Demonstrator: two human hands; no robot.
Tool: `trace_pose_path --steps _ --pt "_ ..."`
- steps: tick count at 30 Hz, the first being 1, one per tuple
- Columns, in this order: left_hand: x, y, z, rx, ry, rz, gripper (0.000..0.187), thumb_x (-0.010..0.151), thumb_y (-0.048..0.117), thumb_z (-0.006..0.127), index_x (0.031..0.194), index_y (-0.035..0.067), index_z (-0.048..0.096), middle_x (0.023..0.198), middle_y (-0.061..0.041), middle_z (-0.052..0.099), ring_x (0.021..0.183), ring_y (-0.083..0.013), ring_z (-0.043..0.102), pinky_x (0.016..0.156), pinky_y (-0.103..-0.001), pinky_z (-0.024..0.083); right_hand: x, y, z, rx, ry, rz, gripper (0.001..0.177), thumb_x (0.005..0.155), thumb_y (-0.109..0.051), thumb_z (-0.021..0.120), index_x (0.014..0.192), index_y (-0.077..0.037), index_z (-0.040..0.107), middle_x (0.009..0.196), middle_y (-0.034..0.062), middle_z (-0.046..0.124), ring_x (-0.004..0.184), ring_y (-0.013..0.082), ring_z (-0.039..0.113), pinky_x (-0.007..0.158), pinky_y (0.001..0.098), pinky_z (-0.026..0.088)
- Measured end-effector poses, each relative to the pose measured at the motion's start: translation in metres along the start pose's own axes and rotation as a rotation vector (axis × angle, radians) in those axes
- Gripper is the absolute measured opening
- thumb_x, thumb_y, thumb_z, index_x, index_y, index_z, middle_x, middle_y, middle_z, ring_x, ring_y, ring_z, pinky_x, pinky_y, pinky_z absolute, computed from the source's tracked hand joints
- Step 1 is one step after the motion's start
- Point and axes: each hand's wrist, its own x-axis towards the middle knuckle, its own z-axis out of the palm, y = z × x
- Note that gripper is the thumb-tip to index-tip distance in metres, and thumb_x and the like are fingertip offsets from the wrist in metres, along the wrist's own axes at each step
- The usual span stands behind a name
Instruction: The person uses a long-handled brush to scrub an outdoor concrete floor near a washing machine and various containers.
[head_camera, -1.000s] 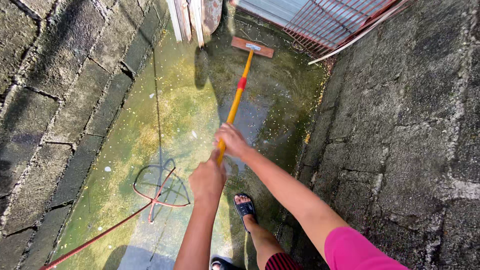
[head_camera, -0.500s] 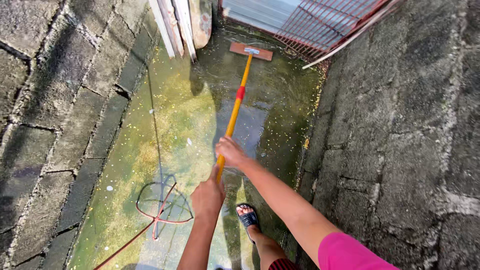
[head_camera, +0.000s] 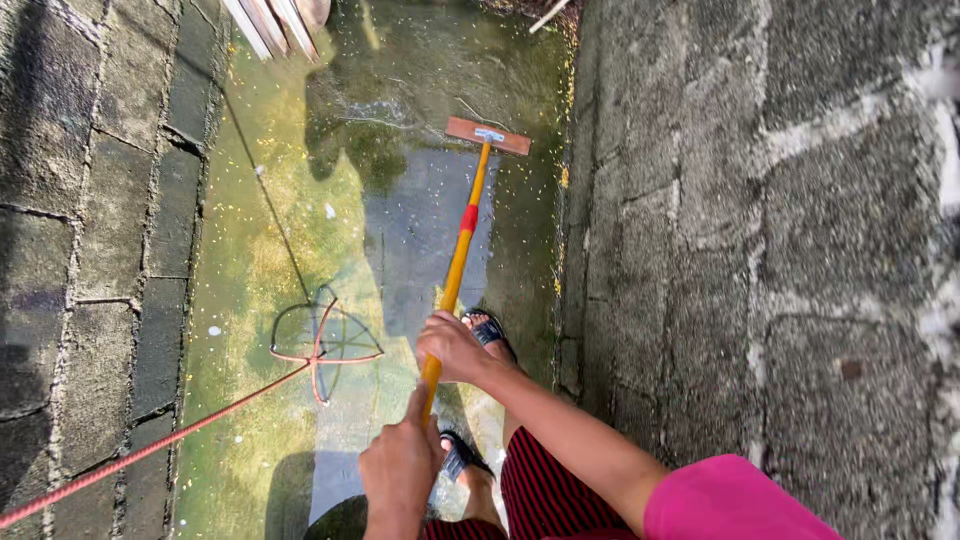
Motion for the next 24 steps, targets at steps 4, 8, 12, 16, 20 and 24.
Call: trace_pose_path --steps 4,8,12,16,20,24 --pt "-0.045 0.027 0.032 -0.012 -0.072 -0.004 0.058 0.095 0.040 0.056 0.151 0.034 0.041 0.070 -0.016 0.072 0.065 -0.0382 0.074 0.060 -0.053 0.059 -0.066 -0.021 0.001 0.004 0.054 0.036 0.018 0.063 -0.016 0.077 0.067 -0.018 0.059 0.074 0.0004 0.060 0.086 0.0229 0.060 0.091 0.0377 0.045" --pt "-0.047 0.062 0.046 -0.040 -0.008 -0.080 0.056 0.094 0.040 0.056 0.148 0.032 0.045 0.068 -0.016 0.072 0.062 -0.0372 0.074 0.056 -0.051 0.059 -0.077 0.006 -0.009 -0.034 0.060 -0.091 0.017 0.059 -0.014 0.075 0.067 -0.018 0.061 0.075 -0.0002 0.062 0.084 0.0237 0.060 0.091 0.0392 0.045" --pt "-0.041 0.072 0.065 -0.087 0.126 -0.037 0.051 0.095 0.037 0.057 0.145 0.026 0.051 0.065 -0.015 0.071 0.058 -0.0384 0.072 0.051 -0.051 0.057 -0.079 0.043 -0.019 -0.022 -0.028 -0.096 0.019 0.064 -0.015 0.080 0.065 -0.017 0.061 0.073 0.0013 0.063 0.082 0.0246 0.060 0.087 0.0365 0.047" --pt "-0.067 0.077 0.130 -0.106 0.097 -0.003 0.055 0.096 0.036 0.055 0.149 0.025 0.044 0.064 -0.013 0.071 0.055 -0.0351 0.071 0.049 -0.049 0.056 -0.129 0.050 0.012 -0.098 -0.144 -0.200 0.017 0.062 -0.015 0.078 0.065 -0.017 0.062 0.071 0.0017 0.065 0.080 0.0236 0.062 0.089 0.0389 0.047" --pt "-0.053 0.103 0.175 -0.160 -0.038 0.018 0.064 0.098 0.034 0.054 0.157 0.025 0.031 0.066 -0.015 0.072 0.058 -0.0359 0.072 0.052 -0.050 0.056 -0.166 0.083 0.011 -0.180 -0.220 -0.173 0.012 0.065 -0.013 0.074 0.069 -0.018 0.063 0.075 -0.0009 0.067 0.081 0.0208 0.062 0.093 0.0388 0.048" --pt "0.018 0.164 0.164 -0.258 0.016 0.014 0.061 0.099 0.030 0.054 0.155 0.022 0.032 0.075 -0.016 0.073 0.067 -0.0360 0.073 0.059 -0.050 0.058 -0.135 0.155 -0.050 -0.197 -0.179 -0.191 0.018 0.069 -0.016 0.077 0.065 -0.015 0.059 0.074 0.0023 0.063 0.083 0.0251 0.060 0.085 0.0400 0.048"
